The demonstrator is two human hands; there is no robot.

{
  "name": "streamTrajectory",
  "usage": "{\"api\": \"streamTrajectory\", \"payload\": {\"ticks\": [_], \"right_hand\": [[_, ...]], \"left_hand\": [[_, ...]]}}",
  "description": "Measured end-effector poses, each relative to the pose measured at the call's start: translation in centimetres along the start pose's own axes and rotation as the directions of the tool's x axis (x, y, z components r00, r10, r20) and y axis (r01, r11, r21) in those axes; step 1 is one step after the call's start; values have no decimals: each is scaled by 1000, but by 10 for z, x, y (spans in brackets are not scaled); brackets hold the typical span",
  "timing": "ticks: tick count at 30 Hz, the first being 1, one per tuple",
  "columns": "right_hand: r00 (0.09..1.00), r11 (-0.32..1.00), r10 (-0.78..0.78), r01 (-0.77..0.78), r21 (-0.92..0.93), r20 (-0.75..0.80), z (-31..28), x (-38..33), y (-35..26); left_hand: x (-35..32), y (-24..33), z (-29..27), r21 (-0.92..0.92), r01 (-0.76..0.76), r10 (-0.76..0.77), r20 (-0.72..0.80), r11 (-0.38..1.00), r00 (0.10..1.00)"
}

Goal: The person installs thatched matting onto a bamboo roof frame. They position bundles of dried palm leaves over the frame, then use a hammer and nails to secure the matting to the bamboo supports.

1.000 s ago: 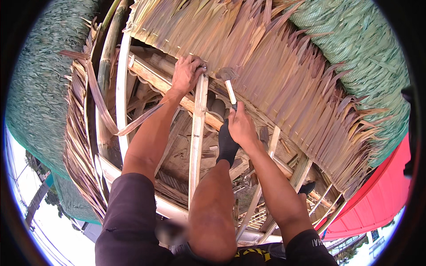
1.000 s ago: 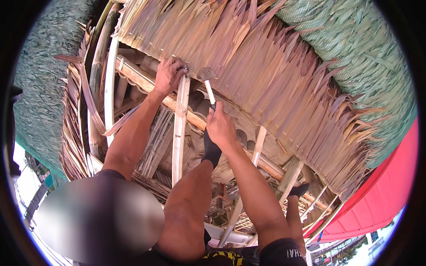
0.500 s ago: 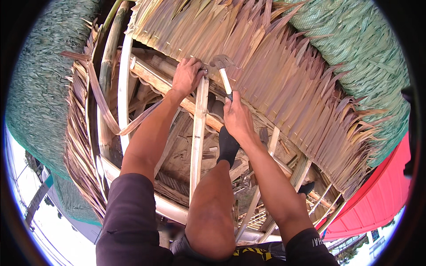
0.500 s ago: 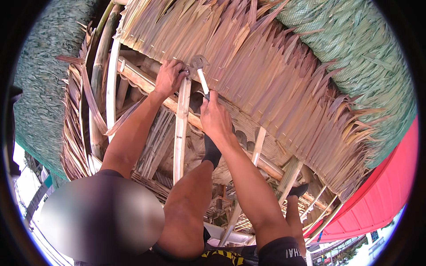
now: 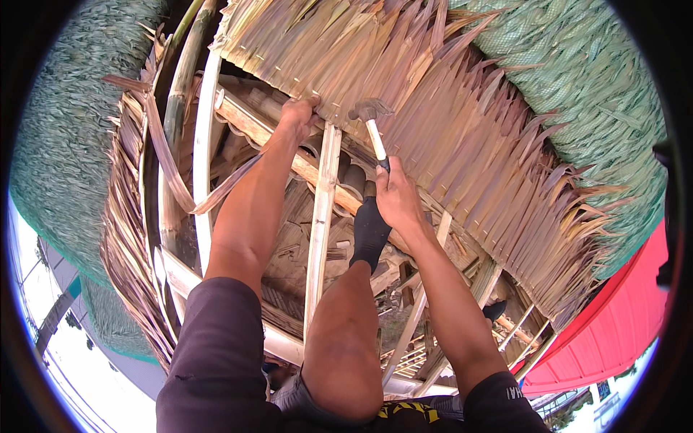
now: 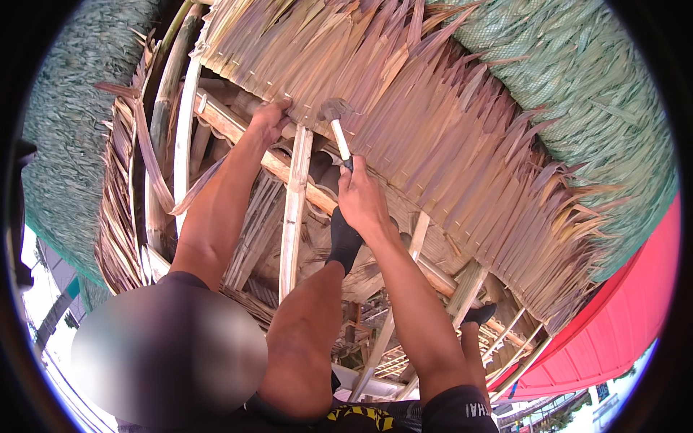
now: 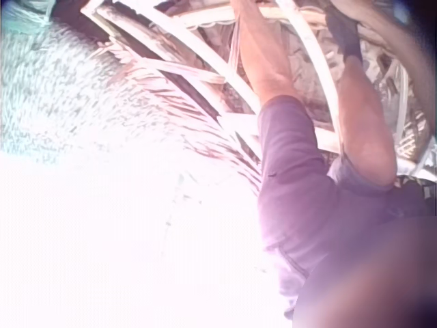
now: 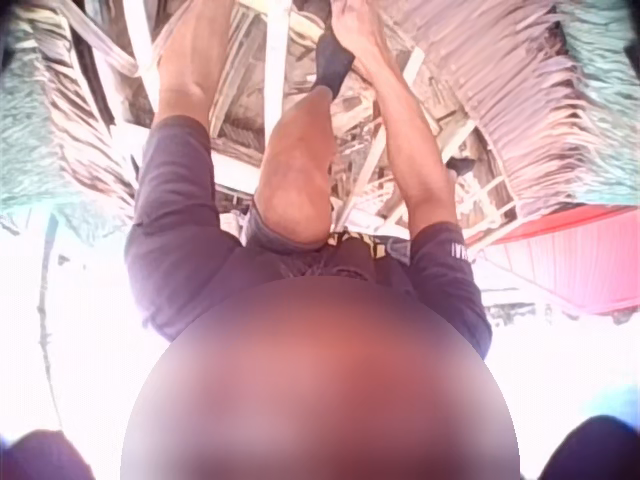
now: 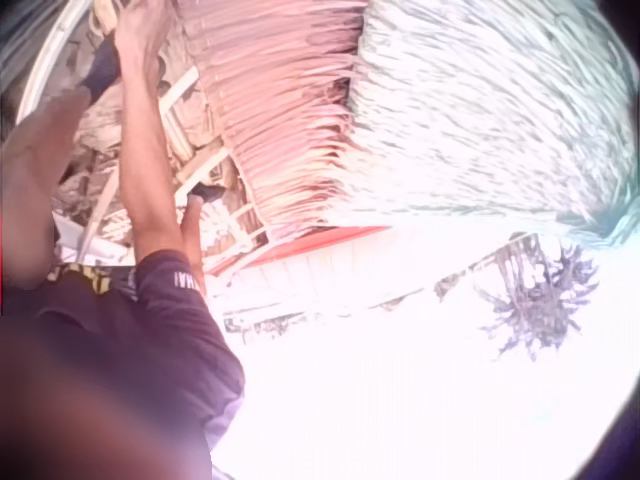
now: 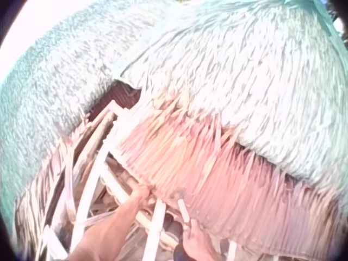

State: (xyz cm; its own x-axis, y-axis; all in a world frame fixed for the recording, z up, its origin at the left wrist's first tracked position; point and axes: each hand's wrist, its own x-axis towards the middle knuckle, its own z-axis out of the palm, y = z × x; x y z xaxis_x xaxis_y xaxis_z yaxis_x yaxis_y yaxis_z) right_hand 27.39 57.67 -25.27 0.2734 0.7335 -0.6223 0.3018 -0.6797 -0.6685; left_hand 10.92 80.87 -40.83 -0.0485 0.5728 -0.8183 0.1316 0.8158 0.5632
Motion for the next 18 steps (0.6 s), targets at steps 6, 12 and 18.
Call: {"api": "streamTrajectory", "payload": {"ticks": [6,12,18], "right_hand": [[782,879,-381,473,70,-493,7,-27,-27],[983,994,-95,102,39,-155,0,20,-50],[942,985,-145,165,41,-304,21,2,-35]], "left_hand": [[-8,-1,0,-16,21,-20,37,1000,999],[-6,4,3,1,17,-17,12,1000,1000],[-14,2,6,24,18,-17,-8,1000,1000]]}}
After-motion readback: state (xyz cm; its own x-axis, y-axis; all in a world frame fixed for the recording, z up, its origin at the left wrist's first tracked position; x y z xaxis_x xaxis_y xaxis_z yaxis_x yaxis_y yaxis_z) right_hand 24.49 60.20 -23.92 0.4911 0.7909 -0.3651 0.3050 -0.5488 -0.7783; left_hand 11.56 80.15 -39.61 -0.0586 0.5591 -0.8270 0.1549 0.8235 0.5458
